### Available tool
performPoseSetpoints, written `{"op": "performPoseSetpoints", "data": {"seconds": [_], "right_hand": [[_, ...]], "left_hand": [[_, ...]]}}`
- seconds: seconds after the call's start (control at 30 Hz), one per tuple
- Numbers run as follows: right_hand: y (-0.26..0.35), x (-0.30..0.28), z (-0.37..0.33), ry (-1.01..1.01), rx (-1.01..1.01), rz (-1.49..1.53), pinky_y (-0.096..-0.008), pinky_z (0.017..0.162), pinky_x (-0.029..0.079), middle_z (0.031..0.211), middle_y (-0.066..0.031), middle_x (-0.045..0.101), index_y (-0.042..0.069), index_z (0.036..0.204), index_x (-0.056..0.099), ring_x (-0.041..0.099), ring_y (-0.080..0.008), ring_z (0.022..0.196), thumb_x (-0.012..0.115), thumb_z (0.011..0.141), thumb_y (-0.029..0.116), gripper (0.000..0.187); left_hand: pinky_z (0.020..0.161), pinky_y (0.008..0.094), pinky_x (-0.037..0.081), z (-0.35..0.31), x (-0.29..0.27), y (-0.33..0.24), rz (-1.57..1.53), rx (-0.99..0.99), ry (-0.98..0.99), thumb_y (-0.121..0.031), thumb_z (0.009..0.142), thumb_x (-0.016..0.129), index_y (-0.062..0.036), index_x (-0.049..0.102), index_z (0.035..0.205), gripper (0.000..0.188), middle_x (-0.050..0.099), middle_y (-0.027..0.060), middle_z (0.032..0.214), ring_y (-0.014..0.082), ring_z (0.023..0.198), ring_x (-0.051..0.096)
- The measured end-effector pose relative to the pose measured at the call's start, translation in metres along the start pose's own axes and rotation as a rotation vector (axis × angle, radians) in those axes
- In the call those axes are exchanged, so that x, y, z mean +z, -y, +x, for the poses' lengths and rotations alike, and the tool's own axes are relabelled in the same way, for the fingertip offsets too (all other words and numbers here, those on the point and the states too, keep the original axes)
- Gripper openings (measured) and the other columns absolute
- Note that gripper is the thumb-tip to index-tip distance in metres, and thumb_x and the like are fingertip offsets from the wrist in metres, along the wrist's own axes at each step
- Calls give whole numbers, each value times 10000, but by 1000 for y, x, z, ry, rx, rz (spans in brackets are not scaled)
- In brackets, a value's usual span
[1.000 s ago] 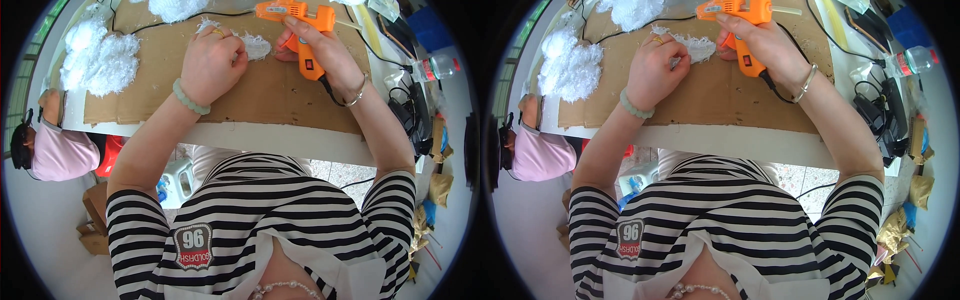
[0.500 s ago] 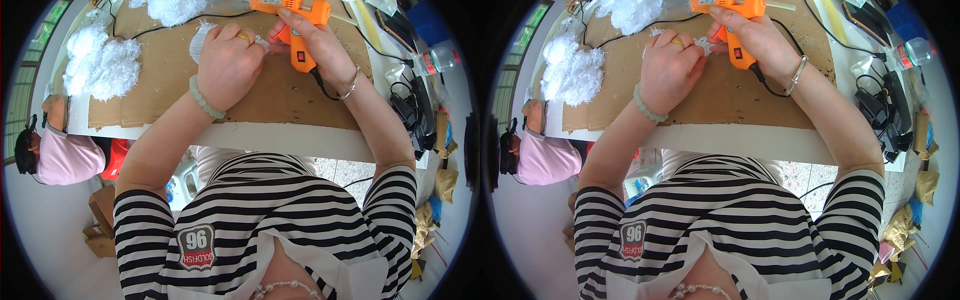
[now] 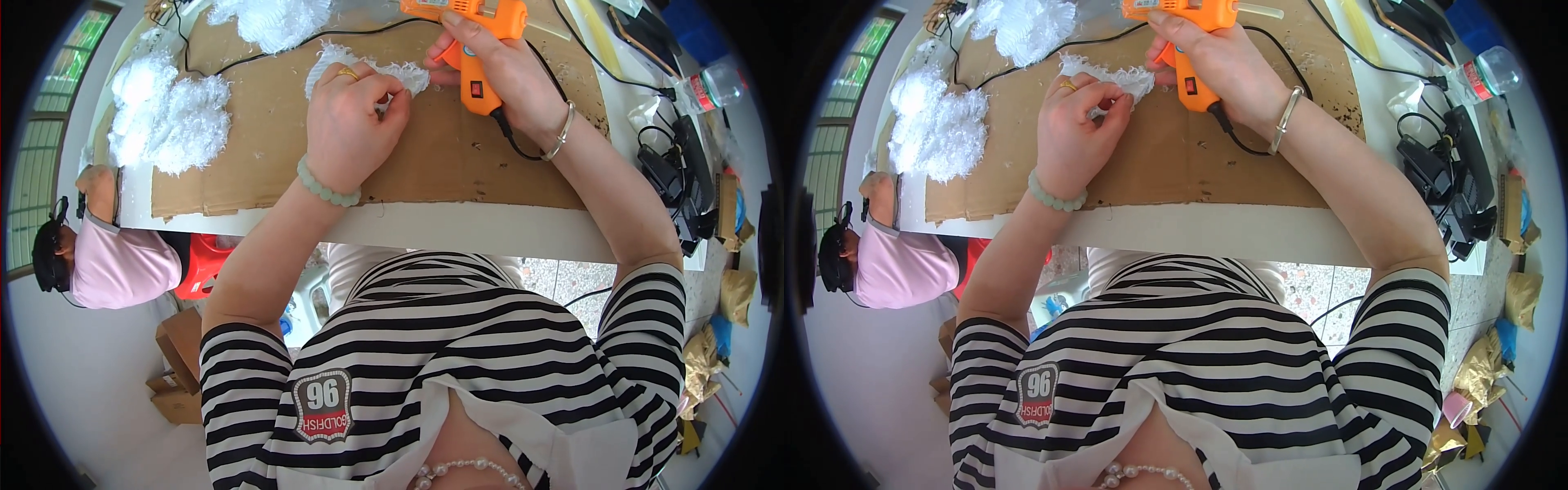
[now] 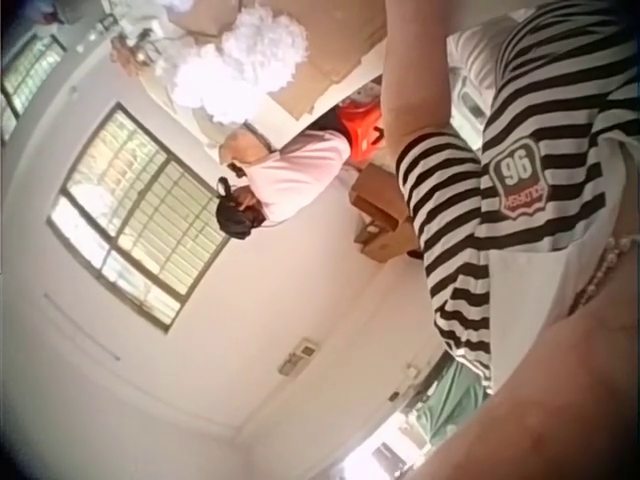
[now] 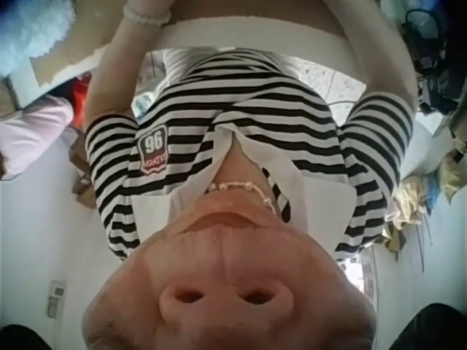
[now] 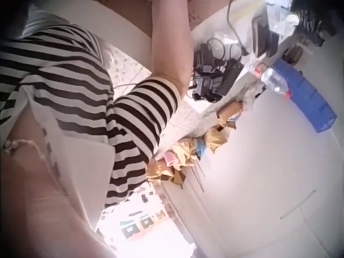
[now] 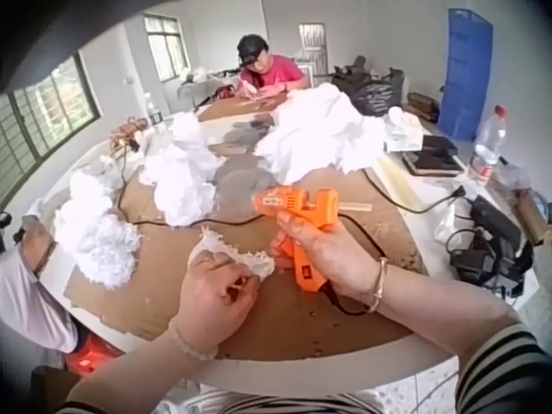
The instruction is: The recorder is using a hot glue gun to attach small pieces of white fluffy stuffing material onto a decorative lace border on a cardboard surface.
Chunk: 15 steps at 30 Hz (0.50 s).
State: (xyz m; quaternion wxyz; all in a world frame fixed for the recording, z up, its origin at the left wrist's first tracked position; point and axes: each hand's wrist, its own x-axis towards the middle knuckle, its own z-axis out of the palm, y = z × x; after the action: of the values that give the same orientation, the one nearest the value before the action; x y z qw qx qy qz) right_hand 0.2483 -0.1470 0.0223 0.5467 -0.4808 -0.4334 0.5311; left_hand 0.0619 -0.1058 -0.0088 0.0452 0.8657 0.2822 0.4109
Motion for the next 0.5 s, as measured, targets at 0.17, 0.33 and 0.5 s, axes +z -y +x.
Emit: {"op": "performPoseSetpoints", "data": {"seconds": [0.17, 0.33, 0.5], "right_hand": [[7, 7, 1, -43, 93, 188, -285, 658, 519, 812, -39, 585, 59, 1011, 581, 591, -146, 725, 553, 958, 277, 227], [-2, 7, 7, 39, 60, 148, -298, 666, 533, 801, -57, 596, 48, 993, 568, 620, -172, 736, 551, 957, 277, 233], [-13, 6, 13, 117, -71, -43, -315, 787, 552, 894, -62, 619, 43, 1020, 580, 634, -163, 834, 527, 951, 359, 327]], "left_hand": [[574, 357, 433, -2, 0, 2, -15, -14, 3, -49, 660, 679, -65, 636, 653, 46, 574, 51, 600, 255, 617, 526], [580, 358, 435, -3, 0, 1, 5, -27, 21, -41, 638, 664, -64, 616, 632, 53, 570, 52, 591, 256, 611, 526], [595, 361, 438, -4, -1, 0, 31, -26, 24, -36, 630, 649, -60, 592, 610, 65, 560, 55, 576, 258, 600, 522]]}}
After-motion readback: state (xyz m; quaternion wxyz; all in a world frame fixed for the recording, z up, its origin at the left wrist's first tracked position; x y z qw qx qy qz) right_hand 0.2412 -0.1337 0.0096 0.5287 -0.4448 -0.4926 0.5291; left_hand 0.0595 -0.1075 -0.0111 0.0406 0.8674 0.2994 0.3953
